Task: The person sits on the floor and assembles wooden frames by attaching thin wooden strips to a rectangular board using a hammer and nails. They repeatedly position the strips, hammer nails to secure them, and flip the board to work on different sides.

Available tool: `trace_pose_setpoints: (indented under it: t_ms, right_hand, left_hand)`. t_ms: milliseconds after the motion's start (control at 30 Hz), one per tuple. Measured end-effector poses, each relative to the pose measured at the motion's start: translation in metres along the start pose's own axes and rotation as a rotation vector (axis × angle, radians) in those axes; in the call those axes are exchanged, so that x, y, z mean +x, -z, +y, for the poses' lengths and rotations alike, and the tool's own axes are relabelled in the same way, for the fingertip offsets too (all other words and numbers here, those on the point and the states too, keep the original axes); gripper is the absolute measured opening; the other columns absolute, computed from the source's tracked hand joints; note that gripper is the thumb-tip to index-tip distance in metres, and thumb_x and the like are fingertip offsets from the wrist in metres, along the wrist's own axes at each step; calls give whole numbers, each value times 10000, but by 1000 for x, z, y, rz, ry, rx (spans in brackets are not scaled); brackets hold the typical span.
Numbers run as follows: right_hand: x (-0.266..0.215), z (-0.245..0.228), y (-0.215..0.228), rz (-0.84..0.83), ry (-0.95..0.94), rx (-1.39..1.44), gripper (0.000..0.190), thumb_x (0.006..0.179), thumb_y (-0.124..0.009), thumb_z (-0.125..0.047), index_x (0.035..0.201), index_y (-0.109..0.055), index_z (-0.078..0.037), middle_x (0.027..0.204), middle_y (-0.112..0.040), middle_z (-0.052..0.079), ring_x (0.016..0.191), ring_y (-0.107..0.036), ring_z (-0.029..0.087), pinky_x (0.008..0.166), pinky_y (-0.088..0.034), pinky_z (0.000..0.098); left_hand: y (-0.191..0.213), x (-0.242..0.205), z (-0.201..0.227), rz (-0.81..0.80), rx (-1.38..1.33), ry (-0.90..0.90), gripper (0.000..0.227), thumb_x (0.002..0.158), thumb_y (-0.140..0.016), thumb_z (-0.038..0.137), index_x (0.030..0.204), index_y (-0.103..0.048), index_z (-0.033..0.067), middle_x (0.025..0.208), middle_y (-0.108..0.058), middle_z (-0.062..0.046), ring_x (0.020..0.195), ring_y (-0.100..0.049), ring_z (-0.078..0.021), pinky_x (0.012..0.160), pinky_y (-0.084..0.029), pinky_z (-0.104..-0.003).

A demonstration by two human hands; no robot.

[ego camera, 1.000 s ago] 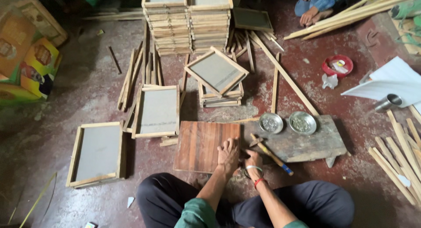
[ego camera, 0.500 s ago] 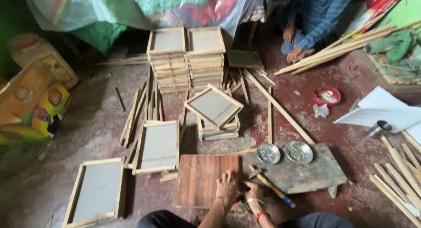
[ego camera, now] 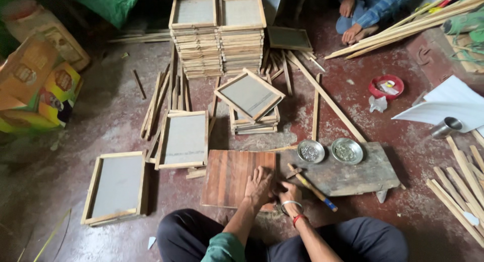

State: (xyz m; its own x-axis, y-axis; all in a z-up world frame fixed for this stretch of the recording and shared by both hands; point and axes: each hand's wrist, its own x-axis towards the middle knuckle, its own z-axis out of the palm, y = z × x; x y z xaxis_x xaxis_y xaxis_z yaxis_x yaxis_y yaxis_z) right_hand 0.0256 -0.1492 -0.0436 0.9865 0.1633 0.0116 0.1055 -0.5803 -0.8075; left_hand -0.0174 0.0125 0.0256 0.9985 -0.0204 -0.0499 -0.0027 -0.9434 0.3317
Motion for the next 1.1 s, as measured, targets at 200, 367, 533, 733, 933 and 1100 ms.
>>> trace_pose_setpoints:
  t_ms: [200, 367, 533, 733, 933, 1100]
  right_hand:
    - [7, -9, -3, 9, -54, 28, 367, 796, -791, -287, 1126, -781, -128, 1007, -786, 156, 886, -785, 278, 804, -587, 371]
    - [2, 1, -5, 5, -31, 69, 348, 810, -776, -239, 1130, -775, -105, 995, -777, 170, 879, -786, 289, 774, -593, 380]
    - [-36, 34, -16, 159, 126, -12, 303, 852, -748, -151, 1127, -764, -25, 1047, -766, 202, 955, -738, 325, 821, -575, 395]
    - [-31, 34, -24, 138, 51, 214, 362, 906, -731, -157, 1234, -726, -5, 1106, -757, 159, 978, -705, 259, 849, -576, 367]
    - [-52, 40, -24, -49, -199, 734, 422, 960, -715, -163, 1341, -689, 16, 1164, -749, 116, 1001, -673, 193, 877, -577, 338]
    - [-60, 46, -22, -174, -511, 1179, 511, 936, -687, -123, 1420, -580, 5, 1304, -655, 135, 1135, -631, 314, 978, -572, 450]
  left_hand:
    - [9, 11, -1, 12, 92, -15, 1142, 594, -981, 392, 1544, -373, 207, 1483, -355, -218, 1362, -385, -378, 1040, -430, -502]
    - [2, 10, -2, -62, 44, 12, 1190, 562, -983, 450, 1548, -362, 210, 1475, -380, -179, 1382, -384, -356, 1072, -418, -502]
    - [2, 10, -6, 92, 145, -61, 1084, 600, -947, 527, 1487, -425, 186, 1461, -422, -187, 1355, -415, -372, 1062, -437, -522]
    - [25, 4, 2, -88, 95, -16, 1117, 572, -951, 490, 1511, -404, 234, 1416, -407, -166, 1335, -389, -366, 1053, -421, -530]
    - [14, 14, -5, 58, 37, -69, 985, 599, -955, 372, 1463, -513, 211, 1393, -481, -124, 1306, -458, -342, 1074, -442, -510]
    - [15, 6, -4, 28, -4, -67, 1087, 557, -978, 338, 1512, -471, 221, 1400, -473, -126, 1302, -450, -360, 1059, -434, -512]
